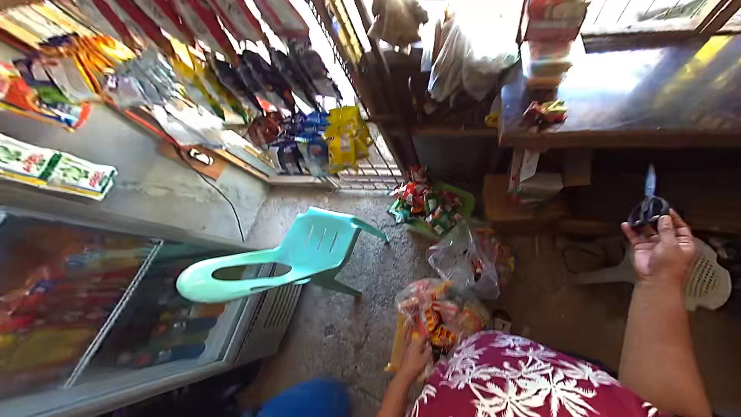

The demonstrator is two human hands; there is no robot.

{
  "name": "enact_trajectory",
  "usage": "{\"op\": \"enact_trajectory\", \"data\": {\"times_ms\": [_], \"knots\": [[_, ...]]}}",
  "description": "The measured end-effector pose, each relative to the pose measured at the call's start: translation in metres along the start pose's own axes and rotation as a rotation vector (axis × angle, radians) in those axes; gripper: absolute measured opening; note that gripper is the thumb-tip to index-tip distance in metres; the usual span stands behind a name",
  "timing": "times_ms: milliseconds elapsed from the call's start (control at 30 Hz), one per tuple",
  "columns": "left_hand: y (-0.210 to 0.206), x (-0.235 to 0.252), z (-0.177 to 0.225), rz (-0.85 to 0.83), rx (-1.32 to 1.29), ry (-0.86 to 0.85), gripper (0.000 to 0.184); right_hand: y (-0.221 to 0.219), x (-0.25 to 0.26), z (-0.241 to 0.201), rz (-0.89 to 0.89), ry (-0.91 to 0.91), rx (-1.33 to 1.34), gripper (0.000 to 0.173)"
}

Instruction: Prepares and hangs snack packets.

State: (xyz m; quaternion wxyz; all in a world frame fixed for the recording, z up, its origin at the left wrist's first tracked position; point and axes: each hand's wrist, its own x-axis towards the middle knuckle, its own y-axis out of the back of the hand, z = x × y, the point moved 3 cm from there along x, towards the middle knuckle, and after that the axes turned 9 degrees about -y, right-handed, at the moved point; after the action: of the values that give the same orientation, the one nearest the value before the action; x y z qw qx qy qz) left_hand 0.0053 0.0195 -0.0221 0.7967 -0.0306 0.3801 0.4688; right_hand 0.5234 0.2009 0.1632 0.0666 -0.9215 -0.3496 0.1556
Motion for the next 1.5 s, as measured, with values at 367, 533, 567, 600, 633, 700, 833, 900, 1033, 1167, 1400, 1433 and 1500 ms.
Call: {"op": "enact_trajectory", "data": {"times_ms": [367, 533, 567, 600, 633, 700, 833, 900, 1033, 1167, 1400, 1433, 1500], "knots": [[0.071, -0.065, 0.029, -0.063, -0.760, -0.189, 0.044, -0.060, -0.358, 0.158, -0.643, -0.497, -0.346, 0.028], [0.078, -0.098, 0.014, 0.170, -1.431, -0.063, 0.057, -0.079, -0.449, 0.176, -1.153, -0.430, -0.647, 0.028], [0.079, -0.105, 0.013, 0.253, -1.475, -0.023, 0.053, -0.081, -0.459, 0.177, -1.203, -0.398, -0.691, 0.028], [0.081, -0.112, 0.012, 0.316, -1.482, -0.009, 0.051, -0.082, -0.467, 0.178, -1.222, -0.378, -0.717, 0.028], [0.082, -0.119, 0.011, 0.364, -1.467, -0.004, 0.051, -0.082, -0.473, 0.181, -1.224, -0.354, -0.735, 0.030], [0.081, -0.132, 0.006, 0.405, -1.424, -0.041, 0.053, -0.079, -0.481, 0.188, -1.229, -0.297, -0.774, 0.035], [0.076, -0.157, -0.001, 0.359, -1.207, -0.246, 0.057, -0.075, -0.496, 0.199, -1.343, -0.249, -0.910, 0.037], [0.072, -0.166, -0.005, 0.262, -1.092, -0.336, 0.057, -0.075, -0.507, 0.203, -1.349, -0.233, -1.007, 0.039], [0.088, -0.172, -0.009, 0.038, -0.949, -0.569, 0.051, -0.090, -0.529, 0.210, -1.242, -0.274, -1.059, 0.034], [0.147, -0.168, -0.014, -0.006, -0.660, -0.681, 0.084, -0.132, -0.537, 0.233, -1.192, -0.368, -0.892, 0.031], [0.309, -0.155, -0.085, 0.164, -0.439, -0.484, 0.082, -0.238, -0.539, 0.284, -0.918, -0.630, -0.689, 0.028], [0.332, -0.155, -0.095, 0.190, -0.428, -0.429, 0.074, -0.253, -0.537, 0.289, -0.888, -0.657, -0.692, 0.027], [0.366, -0.151, -0.111, 0.256, -0.419, -0.326, 0.060, -0.278, -0.531, 0.299, -0.846, -0.715, -0.701, 0.026]]}}
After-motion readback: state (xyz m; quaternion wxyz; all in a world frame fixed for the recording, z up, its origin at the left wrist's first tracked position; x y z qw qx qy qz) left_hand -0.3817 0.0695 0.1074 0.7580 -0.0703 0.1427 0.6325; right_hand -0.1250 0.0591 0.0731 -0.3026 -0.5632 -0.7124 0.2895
